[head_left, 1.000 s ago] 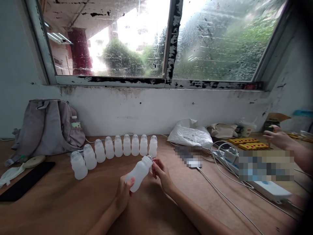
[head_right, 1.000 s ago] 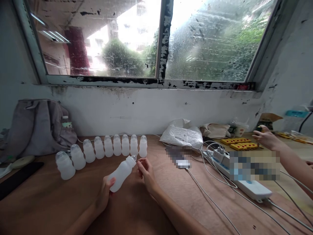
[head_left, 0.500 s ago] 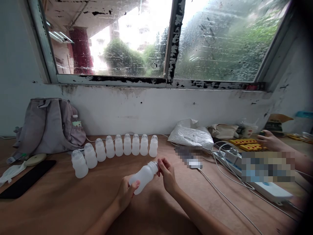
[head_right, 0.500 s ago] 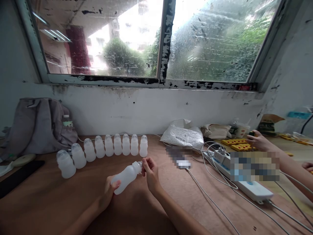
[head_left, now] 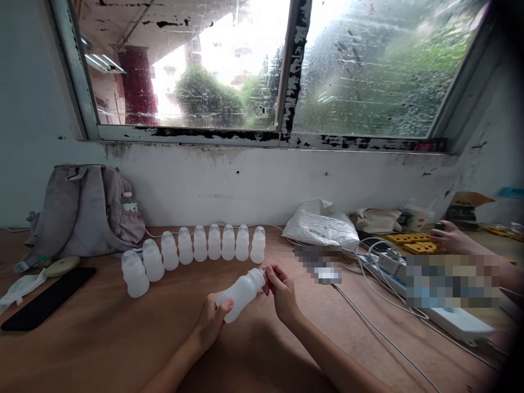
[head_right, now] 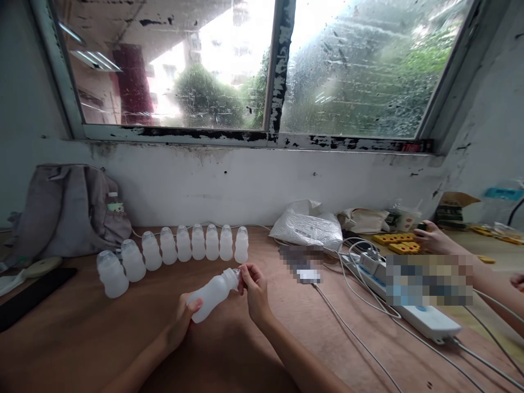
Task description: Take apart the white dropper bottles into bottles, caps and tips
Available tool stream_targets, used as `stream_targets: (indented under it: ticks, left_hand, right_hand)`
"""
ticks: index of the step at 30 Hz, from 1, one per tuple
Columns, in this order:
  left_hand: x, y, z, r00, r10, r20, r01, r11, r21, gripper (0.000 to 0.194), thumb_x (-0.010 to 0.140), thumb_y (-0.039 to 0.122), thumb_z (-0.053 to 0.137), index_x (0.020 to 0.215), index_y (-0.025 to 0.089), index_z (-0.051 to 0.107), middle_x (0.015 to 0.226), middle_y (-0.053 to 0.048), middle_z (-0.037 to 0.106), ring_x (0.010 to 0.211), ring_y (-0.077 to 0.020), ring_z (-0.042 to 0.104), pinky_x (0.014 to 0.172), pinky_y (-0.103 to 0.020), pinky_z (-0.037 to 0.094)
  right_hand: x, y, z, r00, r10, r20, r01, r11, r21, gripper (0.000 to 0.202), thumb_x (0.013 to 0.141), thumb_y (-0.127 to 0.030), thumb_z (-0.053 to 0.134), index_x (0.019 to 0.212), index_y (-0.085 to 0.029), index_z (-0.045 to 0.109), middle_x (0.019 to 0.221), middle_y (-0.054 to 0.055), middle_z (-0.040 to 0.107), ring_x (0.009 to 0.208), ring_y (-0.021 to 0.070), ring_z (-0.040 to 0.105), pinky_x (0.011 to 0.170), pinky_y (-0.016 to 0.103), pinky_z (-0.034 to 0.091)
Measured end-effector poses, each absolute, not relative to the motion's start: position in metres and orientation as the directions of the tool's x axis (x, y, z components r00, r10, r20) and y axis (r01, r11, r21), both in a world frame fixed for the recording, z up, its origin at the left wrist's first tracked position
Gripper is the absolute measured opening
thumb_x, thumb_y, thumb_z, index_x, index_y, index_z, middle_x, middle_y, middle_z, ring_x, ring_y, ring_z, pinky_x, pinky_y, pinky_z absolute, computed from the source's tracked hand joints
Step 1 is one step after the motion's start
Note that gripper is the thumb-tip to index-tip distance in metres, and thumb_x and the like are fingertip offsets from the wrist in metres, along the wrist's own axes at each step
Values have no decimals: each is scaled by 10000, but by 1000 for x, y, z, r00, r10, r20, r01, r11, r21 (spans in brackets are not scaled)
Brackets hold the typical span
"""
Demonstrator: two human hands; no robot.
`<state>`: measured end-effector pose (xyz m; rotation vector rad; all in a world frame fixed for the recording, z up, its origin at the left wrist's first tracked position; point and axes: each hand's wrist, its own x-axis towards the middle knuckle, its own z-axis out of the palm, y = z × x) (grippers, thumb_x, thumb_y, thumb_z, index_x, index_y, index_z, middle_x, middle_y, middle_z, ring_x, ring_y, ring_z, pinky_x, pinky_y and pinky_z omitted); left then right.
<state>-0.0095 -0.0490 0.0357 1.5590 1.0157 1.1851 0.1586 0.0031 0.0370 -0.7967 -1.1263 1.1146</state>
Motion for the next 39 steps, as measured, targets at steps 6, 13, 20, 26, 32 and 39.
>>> stream_targets:
  ticks: [6, 13, 20, 26, 32, 39]
  left_hand:
    - [-12, -49, 37, 203, 979, -7, 4, 7, 1000, 432, 726, 541, 367, 570, 148, 455, 453, 40, 374, 416, -68, 282, 423, -210, 195]
    - [-25, -34, 29, 448, 867, -219, -233, 350, 908, 539, 760, 570, 288, 817, 105, 555, 518, -1, 497, 363, -59, 347, 389, -195, 199]
    - [-31, -26, 28, 313, 939, -142, -408, 268, 873, 339, 707, 361, 558, 971, 155, 501, 927, -61, 562, 556, -77, 529, 450, -181, 360]
    - [-30, -24, 24, 211, 969, -132, -439, 214, 873, 324, 686, 328, 593, 959, 186, 489, 930, -31, 557, 545, -71, 529, 438, -181, 376]
    - [-30, -19, 21, 216, 963, -163, -529, 256, 809, 368, 759, 460, 433, 946, 150, 493, 810, -40, 572, 544, -106, 534, 429, -208, 387]
    - [-28, -23, 25, 168, 982, -83, -456, 152, 877, 330, 738, 409, 506, 962, 168, 500, 843, -33, 559, 701, -138, 570, 510, -206, 421]
  right_hand:
    - [158, 5, 37, 45, 958, 283, -259, 285, -923, 254, 744, -417, 533, 736, -164, 512, 492, -59, 394, 391, 61, 362, 388, 201, 269]
    - [160, 9, 38, 72, 953, 294, -258, 303, -917, 246, 734, -404, 538, 817, -174, 512, 493, -65, 395, 389, 62, 358, 380, 195, 276]
    - [162, 6, 40, 101, 928, 359, -109, 369, -923, 239, 769, -411, 487, 835, -182, 509, 520, -55, 401, 409, 70, 369, 387, 200, 296]
    - [151, 0, 29, -188, 923, 335, 150, 364, -919, 248, 771, -406, 474, 801, -177, 565, 548, -24, 481, 417, 83, 406, 397, 211, 324]
    - [149, 4, 17, -273, 896, 350, 330, 429, -841, 251, 774, -380, 464, 789, -173, 604, 627, 13, 567, 516, 111, 475, 484, 226, 385]
    - [149, 5, 13, -293, 876, 384, 334, 470, -817, 233, 766, -370, 482, 780, -188, 627, 651, 17, 587, 541, 124, 479, 502, 236, 380]
